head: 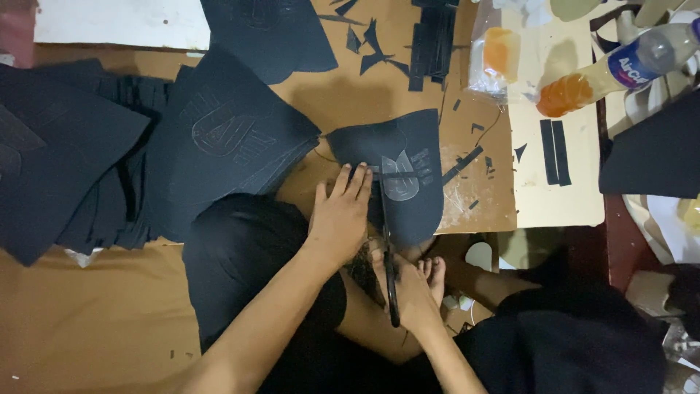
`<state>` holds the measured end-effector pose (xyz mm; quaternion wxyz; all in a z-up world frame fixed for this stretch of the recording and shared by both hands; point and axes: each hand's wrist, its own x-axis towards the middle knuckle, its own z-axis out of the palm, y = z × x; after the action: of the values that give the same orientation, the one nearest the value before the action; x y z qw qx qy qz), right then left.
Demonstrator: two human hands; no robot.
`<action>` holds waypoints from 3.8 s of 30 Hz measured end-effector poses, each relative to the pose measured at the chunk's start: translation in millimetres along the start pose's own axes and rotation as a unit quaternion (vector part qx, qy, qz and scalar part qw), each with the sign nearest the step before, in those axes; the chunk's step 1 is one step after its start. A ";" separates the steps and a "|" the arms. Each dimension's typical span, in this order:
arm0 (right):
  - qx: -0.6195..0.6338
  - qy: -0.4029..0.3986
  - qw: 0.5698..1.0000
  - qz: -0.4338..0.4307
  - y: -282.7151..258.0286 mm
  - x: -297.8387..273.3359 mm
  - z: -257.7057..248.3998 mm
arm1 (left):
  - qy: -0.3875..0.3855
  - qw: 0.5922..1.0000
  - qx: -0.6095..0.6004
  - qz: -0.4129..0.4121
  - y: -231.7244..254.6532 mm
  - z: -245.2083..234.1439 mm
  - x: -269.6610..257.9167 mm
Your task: Trimming and scraping excess material from leather shoe components using scissors and a small hand tool
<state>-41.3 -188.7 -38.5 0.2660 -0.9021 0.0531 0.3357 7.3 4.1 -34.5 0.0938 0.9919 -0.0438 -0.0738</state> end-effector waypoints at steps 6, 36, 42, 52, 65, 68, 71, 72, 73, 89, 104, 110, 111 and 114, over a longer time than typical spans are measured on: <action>0.541 0.000 0.832 0.124 135.8 75.9 55.1 | 0.042 0.999 -0.005 0.004 -0.5 7.5 -0.7; -0.153 0.288 0.945 -0.038 58.9 69.1 -151.8 | 0.077 0.997 -0.012 0.003 14.2 -10.3 2.3; -0.331 0.301 0.892 -0.071 20.7 46.2 -164.1 | 0.060 0.984 -0.164 -0.031 2.3 -10.9 10.3; -0.103 0.212 0.879 -0.415 -78.1 91.5 -101.2 | 0.045 0.993 -0.105 -0.006 -1.1 -28.4 -9.3; -0.089 0.127 0.939 -0.306 -83.6 95.0 -100.0 | 0.106 0.927 -0.324 -0.155 -7.3 -44.8 1.4; 0.113 0.087 0.955 -0.261 -82.0 81.3 -99.5 | 0.078 0.848 -0.492 -0.180 -10.8 -34.6 6.8; 0.322 0.060 0.925 -0.194 -78.6 45.4 -80.1 | 0.049 0.727 -0.668 -0.150 -2.1 -35.1 5.3; 0.322 0.062 0.925 -0.194 -79.7 39.5 -77.1 | 0.049 0.727 -0.668 -0.149 0.2 -40.8 4.6; 0.404 0.063 0.896 -0.171 -79.9 33.0 -73.4 | 0.038 0.701 -0.696 -0.147 2.9 -45.7 2.8; 0.167 0.262 0.934 -0.178 -51.0 -6.8 -110.3 | -0.006 0.692 -0.709 -0.136 6.1 -62.0 -9.4; -0.116 0.319 0.938 -0.064 38.5 38.1 -144.1 | -0.006 0.707 -0.699 -0.104 2.4 -60.8 -5.7; -0.110 0.248 0.962 -0.021 38.6 41.9 -153.2 | 0.005 0.684 -0.726 -0.067 -2.3 -67.9 -2.8; -0.108 0.249 0.962 -0.023 38.6 38.2 -155.8 | 0.006 0.685 -0.725 -0.066 -2.8 -65.6 -2.3; 0.031 0.238 0.971 0.015 44.6 25.9 -155.3 | 0.010 0.685 -0.722 -0.093 -1.9 -58.8 -0.9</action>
<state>56.1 -304.6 23.6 0.2686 -0.9465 0.1386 0.1130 15.7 16.7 22.4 0.7741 0.6169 0.1165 -0.0811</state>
